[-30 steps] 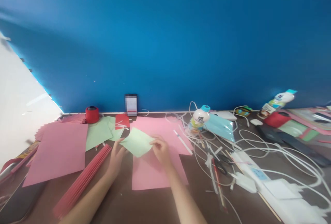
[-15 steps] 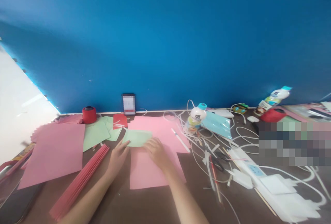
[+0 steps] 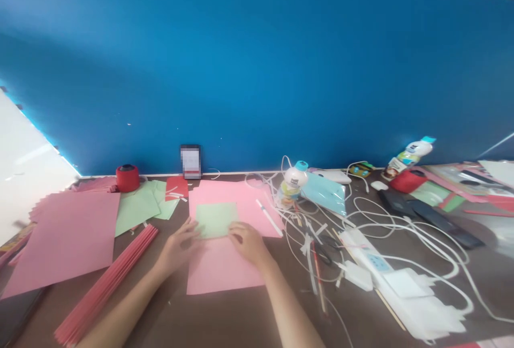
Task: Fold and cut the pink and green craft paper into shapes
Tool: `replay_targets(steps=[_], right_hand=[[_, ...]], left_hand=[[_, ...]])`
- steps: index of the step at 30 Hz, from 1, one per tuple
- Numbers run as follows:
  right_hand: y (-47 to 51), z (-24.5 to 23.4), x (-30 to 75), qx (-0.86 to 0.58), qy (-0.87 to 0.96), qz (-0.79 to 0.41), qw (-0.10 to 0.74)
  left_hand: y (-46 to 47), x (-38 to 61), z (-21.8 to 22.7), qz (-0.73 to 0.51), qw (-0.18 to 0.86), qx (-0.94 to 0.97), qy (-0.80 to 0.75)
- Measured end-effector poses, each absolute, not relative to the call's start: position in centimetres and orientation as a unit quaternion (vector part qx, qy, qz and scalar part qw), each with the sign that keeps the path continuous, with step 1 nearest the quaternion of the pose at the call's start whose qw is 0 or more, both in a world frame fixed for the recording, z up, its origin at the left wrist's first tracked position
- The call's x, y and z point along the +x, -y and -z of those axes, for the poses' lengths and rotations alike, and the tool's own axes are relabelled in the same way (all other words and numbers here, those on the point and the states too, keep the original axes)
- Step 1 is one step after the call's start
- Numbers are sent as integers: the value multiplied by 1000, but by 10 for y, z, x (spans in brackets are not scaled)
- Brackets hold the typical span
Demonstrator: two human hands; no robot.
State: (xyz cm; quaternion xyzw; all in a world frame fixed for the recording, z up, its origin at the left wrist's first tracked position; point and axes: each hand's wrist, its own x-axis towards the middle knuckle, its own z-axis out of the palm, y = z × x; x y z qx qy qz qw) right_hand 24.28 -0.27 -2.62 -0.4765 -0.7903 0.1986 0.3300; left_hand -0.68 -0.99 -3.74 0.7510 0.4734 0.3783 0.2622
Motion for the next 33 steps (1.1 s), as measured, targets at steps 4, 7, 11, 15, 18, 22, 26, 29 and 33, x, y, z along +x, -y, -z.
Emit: replay_targets(steps=[4,7,11,15,18,22,26,29,33], right_hand=[[2,26,243,-480,777,-217,345],[2,25,245,-481,773,-232,342],[3,22,246,-473,778,-238,339],[2,21,246,-486,758,-246,358],[0,24,246,-507,729,-266,375],[-3,30,247,-520,715,-257,390],[-5,32,247,-535,709,-223,402],[-6,31,245,-534,706,-219,410],[-5,32,243,-546,697,-210,415]], left_hand=[[10,-7,36,-362,256,756,-482],[11,-6,33,-354,256,754,-491],[13,-3,28,-361,246,749,-498],[14,1,27,-360,235,734,-526],[13,3,28,-358,223,720,-551],[8,2,25,-342,220,724,-558],[-1,0,24,-336,205,748,-534],[-4,-1,27,-343,187,754,-528],[-4,0,31,-345,179,760,-521]])
